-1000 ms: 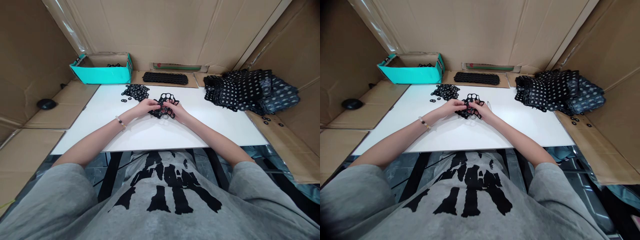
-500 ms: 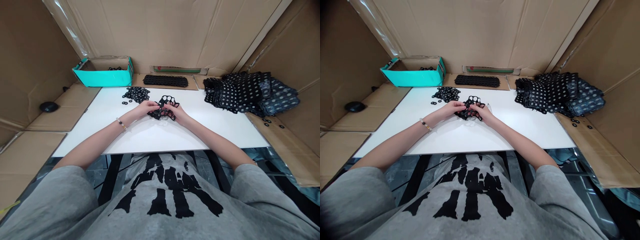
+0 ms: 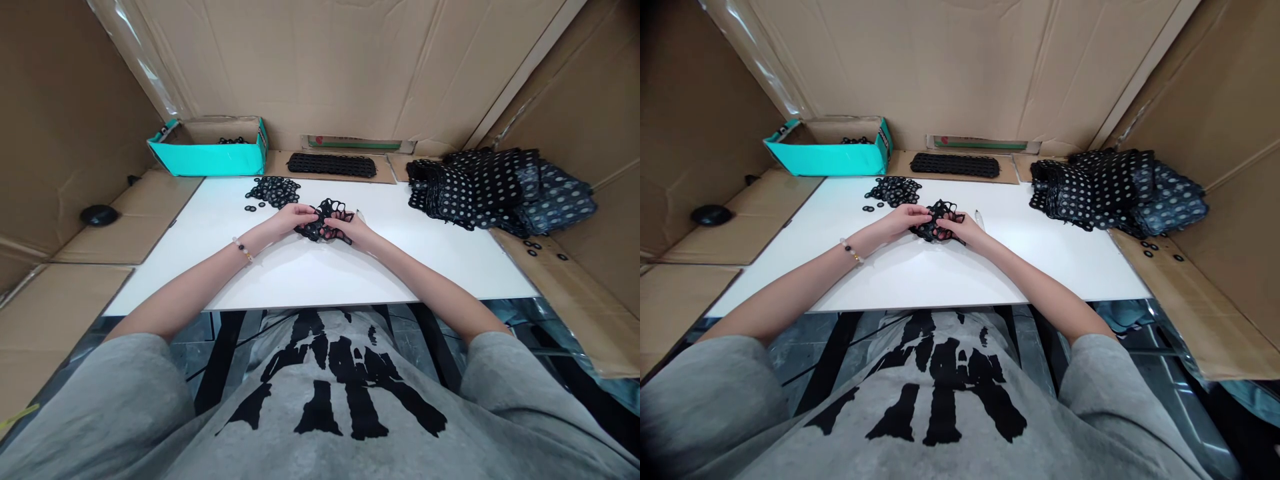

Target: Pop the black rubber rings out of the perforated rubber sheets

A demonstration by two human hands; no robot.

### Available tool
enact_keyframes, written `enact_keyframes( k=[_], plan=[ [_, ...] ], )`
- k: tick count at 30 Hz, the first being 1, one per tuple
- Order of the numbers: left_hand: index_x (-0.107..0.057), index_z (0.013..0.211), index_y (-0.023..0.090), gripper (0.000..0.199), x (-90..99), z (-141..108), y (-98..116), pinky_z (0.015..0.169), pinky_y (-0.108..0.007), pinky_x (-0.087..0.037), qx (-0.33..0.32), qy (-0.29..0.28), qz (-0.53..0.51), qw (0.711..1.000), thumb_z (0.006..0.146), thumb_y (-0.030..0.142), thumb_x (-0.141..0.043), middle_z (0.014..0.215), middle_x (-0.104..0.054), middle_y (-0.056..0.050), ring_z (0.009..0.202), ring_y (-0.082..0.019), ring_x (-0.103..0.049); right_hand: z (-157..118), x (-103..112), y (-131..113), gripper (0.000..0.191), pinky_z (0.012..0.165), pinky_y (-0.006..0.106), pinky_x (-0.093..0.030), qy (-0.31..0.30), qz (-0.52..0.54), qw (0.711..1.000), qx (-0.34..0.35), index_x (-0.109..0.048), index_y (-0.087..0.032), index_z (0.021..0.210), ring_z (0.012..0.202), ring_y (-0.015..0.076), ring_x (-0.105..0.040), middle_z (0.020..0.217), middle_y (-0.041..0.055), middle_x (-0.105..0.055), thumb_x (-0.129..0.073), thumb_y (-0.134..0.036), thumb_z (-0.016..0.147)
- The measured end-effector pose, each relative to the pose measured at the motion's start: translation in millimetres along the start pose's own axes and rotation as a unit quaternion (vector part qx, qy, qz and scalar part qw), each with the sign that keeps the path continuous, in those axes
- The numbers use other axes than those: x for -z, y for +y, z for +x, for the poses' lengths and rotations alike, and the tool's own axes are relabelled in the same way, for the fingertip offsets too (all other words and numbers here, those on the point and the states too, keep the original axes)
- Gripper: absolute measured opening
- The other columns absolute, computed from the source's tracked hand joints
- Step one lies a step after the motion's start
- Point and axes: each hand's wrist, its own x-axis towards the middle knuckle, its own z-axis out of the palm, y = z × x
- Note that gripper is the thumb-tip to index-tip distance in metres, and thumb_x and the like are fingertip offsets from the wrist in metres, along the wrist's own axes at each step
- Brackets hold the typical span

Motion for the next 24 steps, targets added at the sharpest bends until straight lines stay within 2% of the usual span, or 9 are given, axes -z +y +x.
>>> enact_keyframes(
  k=[5,9,15,21,24],
  plan=[
    [-0.09,0.088,0.019,0.035,-3.0,-2,5,0.081,-0.033,-0.046,0.038,0.005,-0.032,0.999,0.071,0.044,-0.108,0.089,-0.084,-0.005,0.084,-0.019,-0.066,1,2,2,0.038,0.076,0.028,-0.068,0.003,-0.011,1.0,0.003,-0.068,-0.023,0.078,0.071,0.0151,-0.077,0.082,0.0017,-0.087,-0.101,-0.021,0.099],
    [-0.088,0.084,0.02,0.028,-6.2,-4,11,0.077,-0.032,-0.041,0.035,0.016,-0.025,0.999,0.074,0.038,-0.105,0.083,-0.08,-0.003,0.079,-0.017,-0.058,3,3,4,0.042,0.08,0.03,-0.071,0.012,-0.03,0.999,0.002,-0.066,-0.024,0.079,0.075,0.0173,-0.078,0.083,0.0018,-0.087,-0.104,-0.026,0.097],
    [-0.086,0.083,0.02,0.033,-6.1,-4,13,0.074,-0.032,-0.039,0.027,0.007,-0.01,1.0,0.07,0.044,-0.105,0.079,-0.076,-0.001,0.075,-0.016,-0.054,1,0,2,0.04,0.08,0.03,-0.07,0.033,-0.032,0.999,0.001,-0.067,-0.023,0.078,0.075,0.0177,-0.078,0.082,0.0034,-0.086,-0.1,-0.02,0.099],
    [-0.081,0.088,0.021,0.048,-7.0,-2,7,0.084,-0.034,-0.049,-0.006,-0.048,0.052,0.997,0.075,0.062,-0.103,0.09,-0.083,-0.003,0.089,-0.022,-0.07,-4,-2,-3,0.035,0.087,0.033,-0.071,0.017,-0.031,0.999,-0.012,-0.072,-0.022,0.079,0.08,0.0176,-0.08,0.085,0.0051,-0.087,-0.095,-0.017,0.104],
    [-0.081,0.09,0.021,0.049,-7.1,-1,5,0.089,-0.036,-0.052,-0.023,-0.054,0.086,0.995,0.08,0.065,-0.099,0.092,-0.083,-0.003,0.092,-0.023,-0.071,-4,1,-3,0.032,0.085,0.031,-0.07,0.011,-0.046,0.999,-0.012,-0.075,-0.022,0.079,0.08,0.0175,-0.08,0.085,0.0035,-0.087,-0.098,-0.021,0.102]
  ],
)
